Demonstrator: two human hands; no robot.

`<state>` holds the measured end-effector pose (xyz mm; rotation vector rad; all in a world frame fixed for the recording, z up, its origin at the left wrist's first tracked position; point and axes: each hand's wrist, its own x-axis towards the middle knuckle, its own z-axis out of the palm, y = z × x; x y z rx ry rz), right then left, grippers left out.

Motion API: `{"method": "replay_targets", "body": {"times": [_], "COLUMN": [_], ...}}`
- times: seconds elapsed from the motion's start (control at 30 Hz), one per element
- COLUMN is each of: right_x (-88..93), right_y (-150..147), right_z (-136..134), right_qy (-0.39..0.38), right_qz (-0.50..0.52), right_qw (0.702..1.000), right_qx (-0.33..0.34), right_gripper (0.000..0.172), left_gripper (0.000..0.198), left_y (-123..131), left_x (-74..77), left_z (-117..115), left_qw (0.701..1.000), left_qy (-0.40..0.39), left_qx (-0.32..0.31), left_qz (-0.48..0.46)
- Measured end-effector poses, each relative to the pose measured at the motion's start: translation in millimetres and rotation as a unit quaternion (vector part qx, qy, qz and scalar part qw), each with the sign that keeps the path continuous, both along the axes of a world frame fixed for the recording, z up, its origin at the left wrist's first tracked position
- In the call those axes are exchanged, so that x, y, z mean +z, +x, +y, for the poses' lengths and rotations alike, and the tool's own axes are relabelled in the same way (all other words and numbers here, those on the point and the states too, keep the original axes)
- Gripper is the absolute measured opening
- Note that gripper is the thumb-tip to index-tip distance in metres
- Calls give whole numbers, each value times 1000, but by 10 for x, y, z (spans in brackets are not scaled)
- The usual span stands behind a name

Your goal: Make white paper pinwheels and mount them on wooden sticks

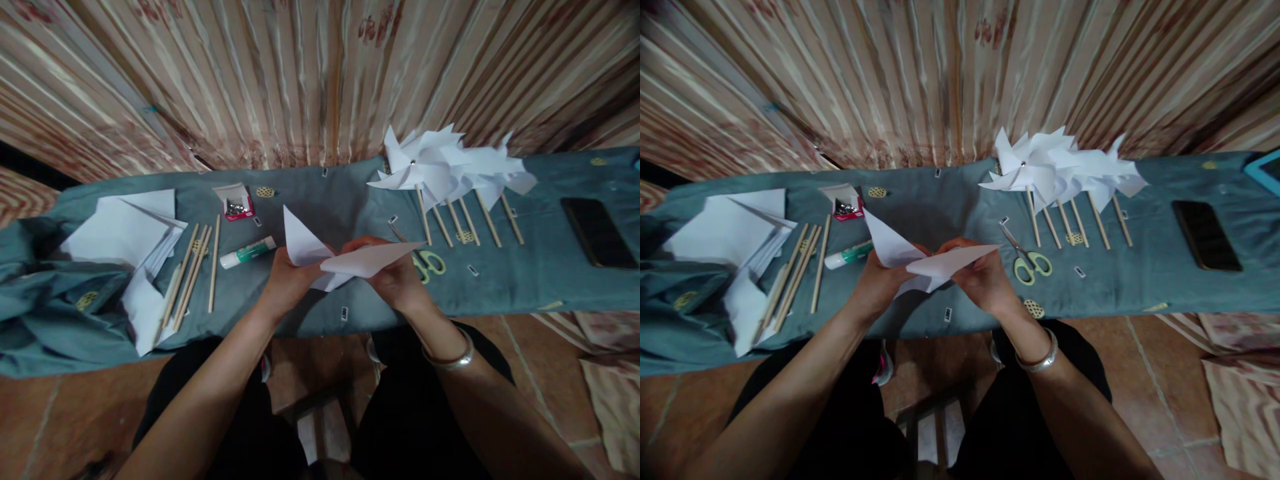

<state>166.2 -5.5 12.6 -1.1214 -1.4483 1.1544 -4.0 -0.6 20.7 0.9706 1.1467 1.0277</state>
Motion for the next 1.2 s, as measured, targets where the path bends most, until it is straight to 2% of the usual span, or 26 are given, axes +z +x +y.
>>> {"method": "replay_targets", "body": {"times": [0.2, 0.37, 0.63, 0.87, 1.03, 1.2], "right_x": [-57, -117, -78, -84, -134, -101], "right_y": [17, -2, 20, 30, 18, -23], "right_z": [-16, -39, -60, -84, -94, -80], "right_qy": [-19, -41, 23, -11, -32, -55], "right_qz": [-4, 64, 27, 20, 51, 109], "right_qw": [1000, 997, 999, 1000, 998, 993], "right_qx": [7, 6, 15, 0, 1, -3], "right_gripper": [7, 16, 23, 9, 11, 23], "left_gripper": [29, 30, 28, 25, 27, 27], "left_y": [31, 22, -7, -15, -23, -26], "left_x": [-47, -10, 33, 26, -9, 3], "left_z": [-35, -33, -24, -41, -51, -58], "left_qw": [1000, 1000, 999, 998, 999, 1000], "left_qy": [-24, -24, -8, -26, -10, -9], "left_qx": [7, 2, -22, -34, -26, -11], "left_qz": [-4, -1, -27, -45, -24, -22]}}
